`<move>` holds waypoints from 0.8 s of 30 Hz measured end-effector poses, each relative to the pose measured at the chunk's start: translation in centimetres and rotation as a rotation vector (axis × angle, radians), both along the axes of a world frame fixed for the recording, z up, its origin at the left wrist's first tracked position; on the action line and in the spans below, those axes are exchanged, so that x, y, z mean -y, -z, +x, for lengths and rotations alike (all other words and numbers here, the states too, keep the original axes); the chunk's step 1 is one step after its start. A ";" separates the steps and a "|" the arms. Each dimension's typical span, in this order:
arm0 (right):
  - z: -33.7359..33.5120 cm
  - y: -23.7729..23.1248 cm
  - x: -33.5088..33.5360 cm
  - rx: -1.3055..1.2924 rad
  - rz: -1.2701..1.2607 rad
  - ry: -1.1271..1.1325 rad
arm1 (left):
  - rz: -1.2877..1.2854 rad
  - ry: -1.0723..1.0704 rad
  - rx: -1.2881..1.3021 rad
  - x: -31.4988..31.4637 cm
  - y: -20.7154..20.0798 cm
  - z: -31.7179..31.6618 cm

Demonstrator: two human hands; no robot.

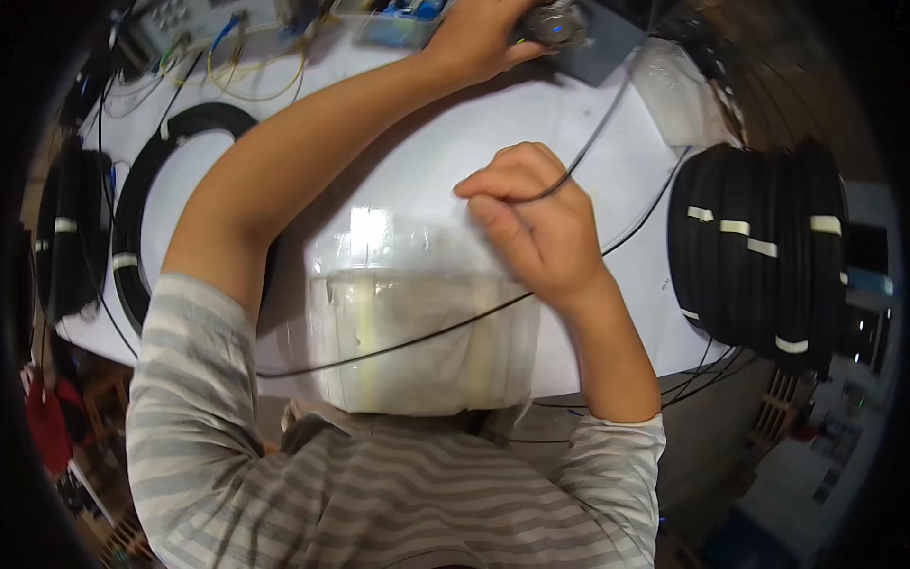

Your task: Inspecting and testing fiber optic cable connectors using a specialized microscope and monitor.

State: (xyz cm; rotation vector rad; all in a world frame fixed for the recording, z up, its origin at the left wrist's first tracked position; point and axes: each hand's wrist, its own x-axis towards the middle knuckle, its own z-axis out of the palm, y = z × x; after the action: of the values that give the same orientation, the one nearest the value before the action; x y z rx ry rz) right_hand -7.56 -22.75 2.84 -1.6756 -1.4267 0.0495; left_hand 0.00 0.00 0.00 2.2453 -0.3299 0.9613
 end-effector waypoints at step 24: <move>12.7 2.8 -5.1 0.470 0.477 0.591 | 0.065 -0.041 0.186 -0.7 1.7 2.7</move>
State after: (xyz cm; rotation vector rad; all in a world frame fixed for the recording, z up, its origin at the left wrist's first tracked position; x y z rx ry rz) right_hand 5.14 -17.60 0.08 -1.6824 -1.0799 -0.9912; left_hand 2.68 0.65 -1.72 2.2329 -0.4030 1.2002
